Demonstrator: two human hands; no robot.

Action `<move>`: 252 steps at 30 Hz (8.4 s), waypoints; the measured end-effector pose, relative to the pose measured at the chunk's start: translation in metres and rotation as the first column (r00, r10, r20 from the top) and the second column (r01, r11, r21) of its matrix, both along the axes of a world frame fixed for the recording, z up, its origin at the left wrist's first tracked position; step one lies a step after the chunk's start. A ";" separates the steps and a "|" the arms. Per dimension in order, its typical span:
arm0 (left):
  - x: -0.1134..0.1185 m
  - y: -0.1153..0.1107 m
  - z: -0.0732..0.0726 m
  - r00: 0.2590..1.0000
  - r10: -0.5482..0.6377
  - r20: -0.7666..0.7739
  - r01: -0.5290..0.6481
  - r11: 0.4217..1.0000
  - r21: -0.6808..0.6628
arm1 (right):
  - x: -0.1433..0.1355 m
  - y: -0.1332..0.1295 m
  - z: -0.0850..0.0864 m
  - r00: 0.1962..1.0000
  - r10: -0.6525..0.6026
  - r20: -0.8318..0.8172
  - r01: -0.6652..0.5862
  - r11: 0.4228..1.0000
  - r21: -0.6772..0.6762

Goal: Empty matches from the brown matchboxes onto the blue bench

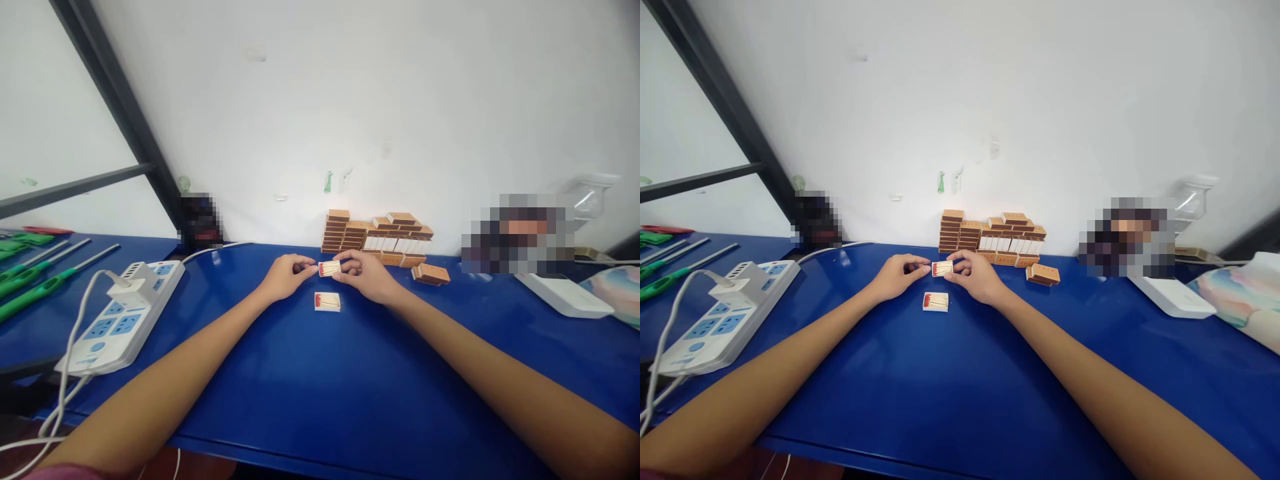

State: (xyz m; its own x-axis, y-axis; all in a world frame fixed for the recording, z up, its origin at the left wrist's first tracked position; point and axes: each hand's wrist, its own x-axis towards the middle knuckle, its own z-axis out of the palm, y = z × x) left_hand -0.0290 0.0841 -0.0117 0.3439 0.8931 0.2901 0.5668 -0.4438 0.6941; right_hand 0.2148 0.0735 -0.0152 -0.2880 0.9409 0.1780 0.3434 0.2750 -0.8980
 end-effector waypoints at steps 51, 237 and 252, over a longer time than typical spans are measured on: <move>-0.004 -0.037 0.045 0.873 -0.319 -0.369 0.342 0.940 -0.003 | 0.100 -0.023 0.035 0.881 -0.131 0.455 0.170 0.984 -0.046; 0.021 -0.047 0.011 0.980 -0.082 -0.183 0.174 0.799 0.575 | 0.027 -0.066 0.030 0.926 -0.349 -0.141 0.334 0.935 -0.120; 0.016 -0.040 0.017 0.993 -0.040 -0.109 0.091 0.851 0.518 | 0.050 -0.054 0.040 0.884 -0.458 -0.092 0.463 0.886 0.036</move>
State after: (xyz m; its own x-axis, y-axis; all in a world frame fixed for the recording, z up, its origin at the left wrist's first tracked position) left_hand -0.0129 0.0437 0.0051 0.4437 0.5939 0.6711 0.5727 -0.7639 0.2974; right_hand 0.2651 0.0197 0.0243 0.1922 0.9521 0.2378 0.3727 0.1533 -0.9152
